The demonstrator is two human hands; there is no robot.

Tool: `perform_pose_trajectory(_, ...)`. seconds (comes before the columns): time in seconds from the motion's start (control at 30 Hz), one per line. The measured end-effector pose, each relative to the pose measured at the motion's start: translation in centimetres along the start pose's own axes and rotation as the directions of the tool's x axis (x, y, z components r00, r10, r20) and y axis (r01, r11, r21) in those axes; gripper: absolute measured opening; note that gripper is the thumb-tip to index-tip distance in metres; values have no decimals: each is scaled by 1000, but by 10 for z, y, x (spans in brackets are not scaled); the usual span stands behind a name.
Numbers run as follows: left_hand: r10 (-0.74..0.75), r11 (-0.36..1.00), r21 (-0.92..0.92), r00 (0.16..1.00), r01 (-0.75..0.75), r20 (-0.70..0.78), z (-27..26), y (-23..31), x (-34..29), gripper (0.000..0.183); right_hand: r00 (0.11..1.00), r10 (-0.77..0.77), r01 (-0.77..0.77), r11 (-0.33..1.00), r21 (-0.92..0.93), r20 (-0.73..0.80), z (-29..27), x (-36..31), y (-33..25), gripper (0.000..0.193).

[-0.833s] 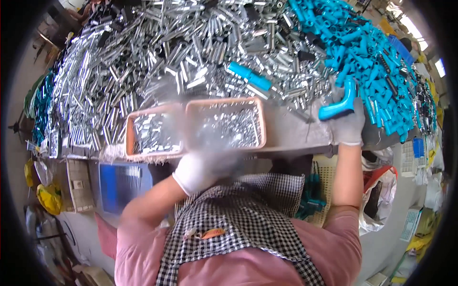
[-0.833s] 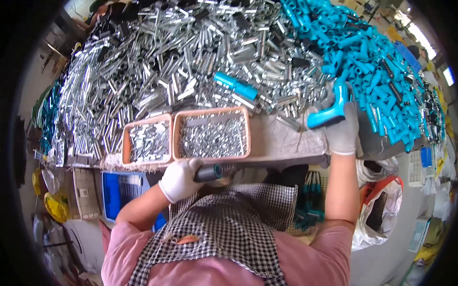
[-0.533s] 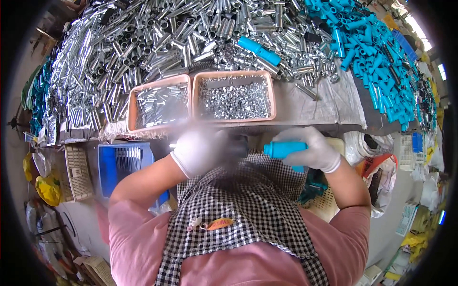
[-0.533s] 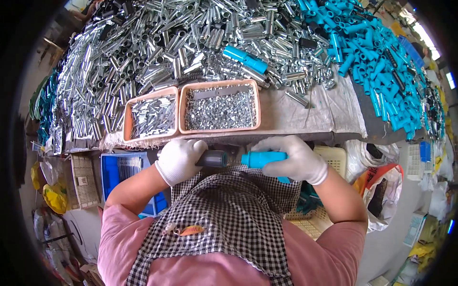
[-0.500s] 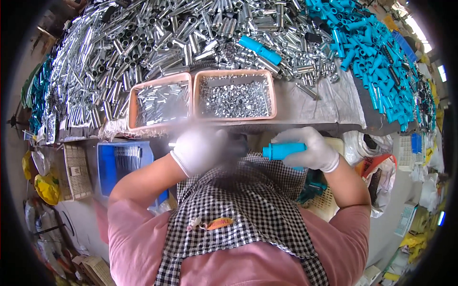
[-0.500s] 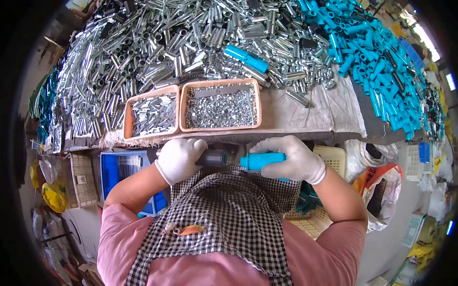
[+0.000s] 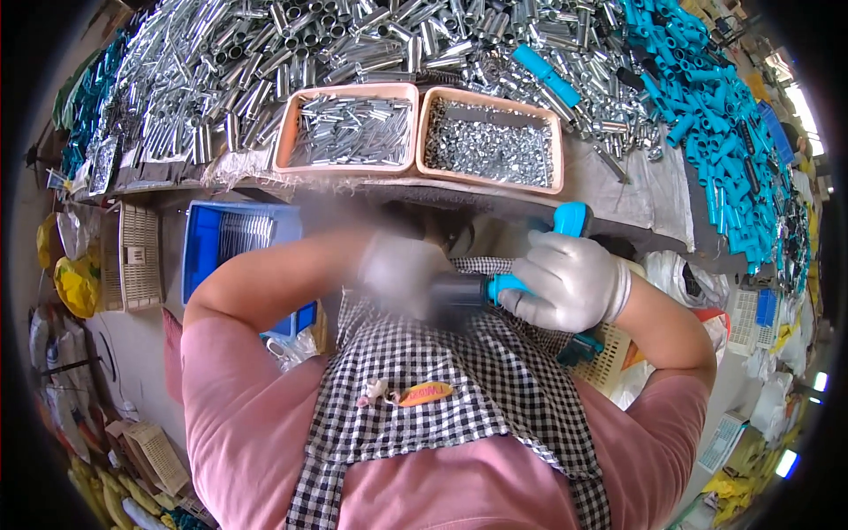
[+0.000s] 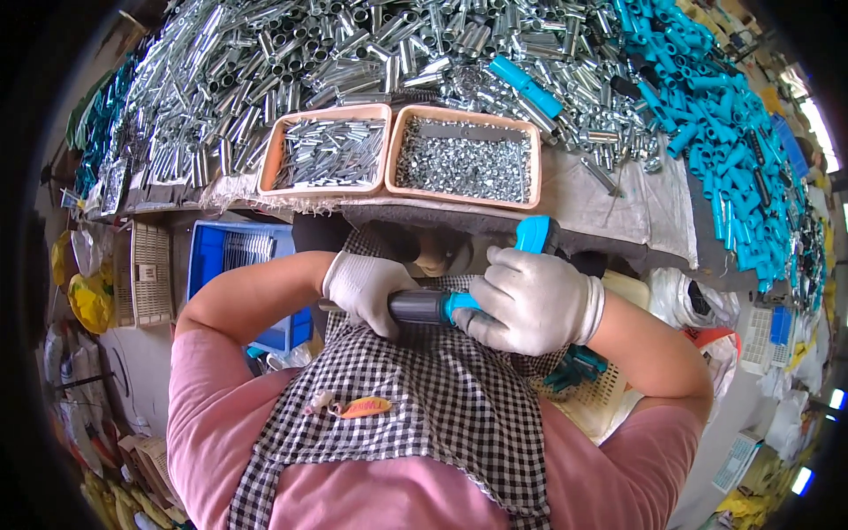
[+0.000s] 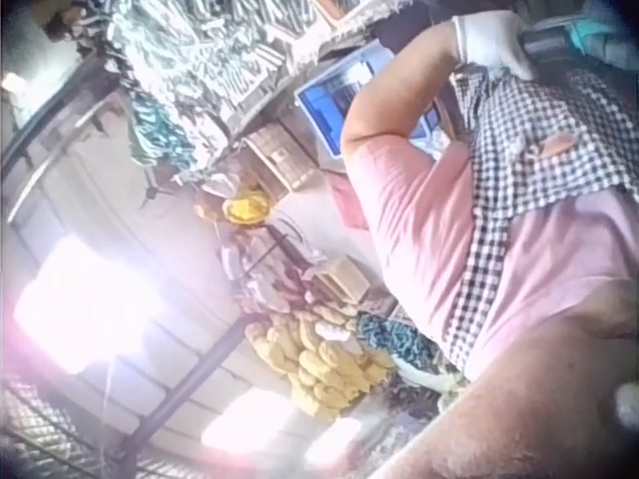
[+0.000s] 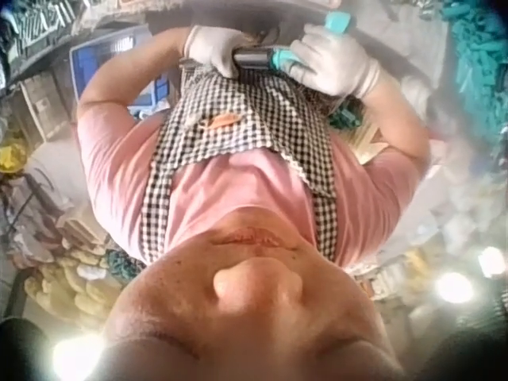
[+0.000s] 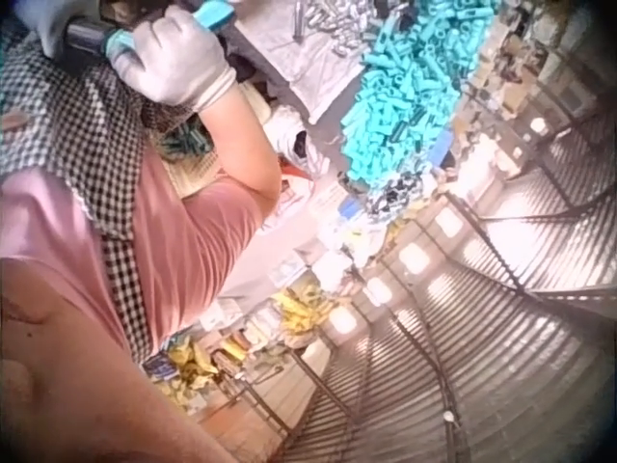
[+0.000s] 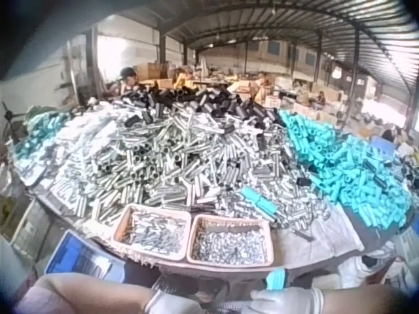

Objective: The worker is assembling small metal components into plastic handles using a pneumatic assembly tool at a factory workbench.

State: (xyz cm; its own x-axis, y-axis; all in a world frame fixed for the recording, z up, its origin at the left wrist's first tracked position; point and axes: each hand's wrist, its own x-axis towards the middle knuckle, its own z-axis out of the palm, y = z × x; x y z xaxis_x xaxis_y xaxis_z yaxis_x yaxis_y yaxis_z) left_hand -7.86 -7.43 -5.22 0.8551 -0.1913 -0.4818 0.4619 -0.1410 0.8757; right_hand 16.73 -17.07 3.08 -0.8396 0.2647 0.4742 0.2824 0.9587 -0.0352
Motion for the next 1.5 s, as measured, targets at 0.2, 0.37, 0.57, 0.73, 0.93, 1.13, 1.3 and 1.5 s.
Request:
perform_pose_trajectory(0.2,407,521,756,664,395,-627,6,36,-17,27,385,828,-704,-23,710,409,11,-11,-9,29)
perform_pose_trajectory(0.37,732,213,805,455,554,-507,-28,33,-25,18,77,757,10,-651,759,649,15,8,-12,52)
perform_pose_trajectory(0.57,344,483,561,443,673,-828,-10,34,-24,20,604,745,-610,661,438,-283,4,-3,-40,83)
perform_pose_trajectory(0.73,632,588,770,453,249,-629,-1,38,-22,21,202,958,-590,284,756,-202,2,-41,-17,51)
perform_pose_trajectory(0.93,569,632,770,626,83,-534,11,47,-9,28,344,924,-521,338,784,-169,-19,-25,-13,48)
perform_pose_trajectory(1.13,517,603,776,650,185,-557,14,60,-11,27,560,774,-553,614,563,-295,-18,-8,-26,47)
perform_pose_trajectory(1.3,319,811,464,395,356,-862,-2,70,-6,29,482,746,-187,600,778,-460,10,-13,-25,42)
perform_pose_trajectory(1.5,474,808,573,425,139,-771,-1,76,-10,28,-91,944,-936,-190,297,316,-30,-43,-2,47)
